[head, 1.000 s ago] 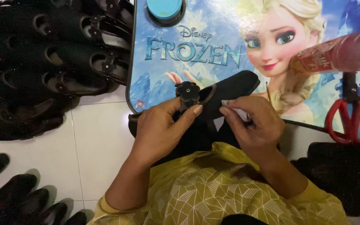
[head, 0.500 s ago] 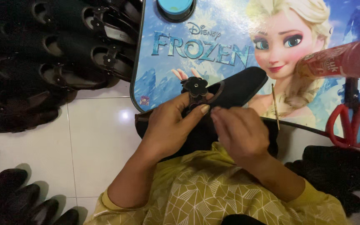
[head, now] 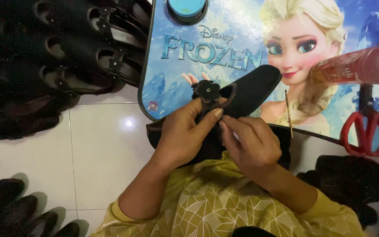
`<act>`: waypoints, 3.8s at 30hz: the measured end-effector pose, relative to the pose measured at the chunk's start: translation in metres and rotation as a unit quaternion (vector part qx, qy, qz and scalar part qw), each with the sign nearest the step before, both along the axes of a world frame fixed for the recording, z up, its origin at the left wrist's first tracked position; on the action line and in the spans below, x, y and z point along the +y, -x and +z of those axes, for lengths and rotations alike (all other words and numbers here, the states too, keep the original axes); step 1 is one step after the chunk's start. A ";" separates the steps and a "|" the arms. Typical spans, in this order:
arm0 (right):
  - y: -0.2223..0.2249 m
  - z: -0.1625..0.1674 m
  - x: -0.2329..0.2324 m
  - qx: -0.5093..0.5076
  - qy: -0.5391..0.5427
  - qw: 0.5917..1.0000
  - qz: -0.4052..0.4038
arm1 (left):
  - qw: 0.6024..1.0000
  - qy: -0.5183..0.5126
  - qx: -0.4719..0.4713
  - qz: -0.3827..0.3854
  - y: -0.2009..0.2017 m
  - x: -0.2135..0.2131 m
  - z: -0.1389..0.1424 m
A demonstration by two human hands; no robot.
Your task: The person sits on the floor and cleans black Mary Jane shoes one at a time, wiping the uppers and straps with a tissue and applying liquid from a plastic bottle. They use a thin stick to clean around the flower ornament and buckle, then set finished shoes with the pile on the floor.
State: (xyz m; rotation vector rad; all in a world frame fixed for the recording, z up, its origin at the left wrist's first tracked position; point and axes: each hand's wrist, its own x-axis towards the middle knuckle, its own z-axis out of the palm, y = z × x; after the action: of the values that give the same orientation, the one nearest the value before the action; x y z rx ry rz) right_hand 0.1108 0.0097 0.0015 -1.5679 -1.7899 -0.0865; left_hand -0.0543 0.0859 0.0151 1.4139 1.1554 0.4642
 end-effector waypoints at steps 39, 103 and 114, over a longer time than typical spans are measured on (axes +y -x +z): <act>-0.085 -0.056 -0.046 -0.052 0.110 0.974 -0.190 | 0.981 -0.168 0.077 0.055 -0.015 0.003 0.014; -0.040 0.001 -0.032 0.218 0.200 0.954 -0.037 | 0.998 -0.045 -0.032 -0.034 -0.006 0.013 -0.001; -0.036 0.010 -0.024 0.136 0.134 0.982 0.005 | 0.998 -0.049 -0.019 -0.033 -0.006 0.014 0.001</act>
State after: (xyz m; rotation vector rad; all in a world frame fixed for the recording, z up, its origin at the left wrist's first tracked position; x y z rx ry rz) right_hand 0.1469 -0.0146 0.0113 -1.6635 -1.6431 0.3705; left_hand -0.0483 0.0996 0.0158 1.5169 1.0633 0.5050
